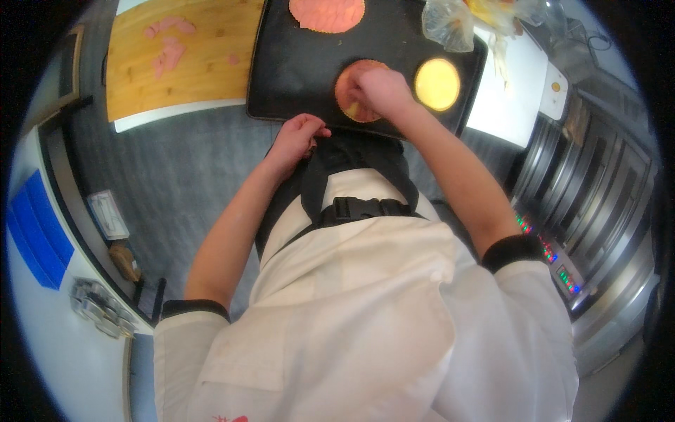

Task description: The person places thin slices of ham onto two round tart shells on a black tray, arranging them by hand to cover the surface. The person then picks up a third tart shell and places it on the tray.

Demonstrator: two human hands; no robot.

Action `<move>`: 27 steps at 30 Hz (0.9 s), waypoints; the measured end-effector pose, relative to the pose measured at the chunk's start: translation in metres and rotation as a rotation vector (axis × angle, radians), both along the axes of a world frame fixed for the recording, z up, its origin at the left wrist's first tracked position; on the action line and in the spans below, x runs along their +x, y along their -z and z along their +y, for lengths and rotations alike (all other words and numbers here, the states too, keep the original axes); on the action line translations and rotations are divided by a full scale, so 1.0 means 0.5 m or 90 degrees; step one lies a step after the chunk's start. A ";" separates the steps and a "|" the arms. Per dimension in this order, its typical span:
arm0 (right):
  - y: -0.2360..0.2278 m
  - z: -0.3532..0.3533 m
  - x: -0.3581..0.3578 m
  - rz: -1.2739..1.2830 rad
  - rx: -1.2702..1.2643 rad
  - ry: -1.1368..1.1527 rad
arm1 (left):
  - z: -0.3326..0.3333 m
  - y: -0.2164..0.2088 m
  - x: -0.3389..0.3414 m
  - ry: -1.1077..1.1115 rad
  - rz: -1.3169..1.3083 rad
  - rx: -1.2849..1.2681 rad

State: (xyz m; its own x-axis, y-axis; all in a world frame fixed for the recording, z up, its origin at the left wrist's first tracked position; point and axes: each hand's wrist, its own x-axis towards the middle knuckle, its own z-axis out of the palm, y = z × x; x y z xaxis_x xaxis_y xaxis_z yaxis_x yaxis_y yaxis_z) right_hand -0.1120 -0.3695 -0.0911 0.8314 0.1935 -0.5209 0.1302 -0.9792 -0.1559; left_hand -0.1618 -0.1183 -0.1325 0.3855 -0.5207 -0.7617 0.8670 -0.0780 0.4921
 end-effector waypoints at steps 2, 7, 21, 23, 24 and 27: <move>-0.014 0.010 -0.006 -0.031 0.010 0.051 | 0.000 -0.003 0.000 -0.005 0.007 0.002; -0.080 0.071 -0.056 0.009 0.219 0.223 | -0.008 0.008 0.004 -0.101 0.112 -0.021; -0.095 0.112 -0.074 -0.070 0.377 0.133 | -0.059 -0.007 0.037 -0.267 0.138 -0.228; -0.099 0.111 -0.078 -0.067 0.317 0.100 | -0.077 -0.005 0.027 -0.255 0.079 -0.173; -0.092 0.110 -0.082 -0.087 0.332 0.083 | -0.076 0.003 0.018 -0.227 0.068 -0.168; -0.115 0.116 -0.081 -0.059 0.350 0.084 | -0.078 0.025 -0.003 -0.226 0.023 -0.173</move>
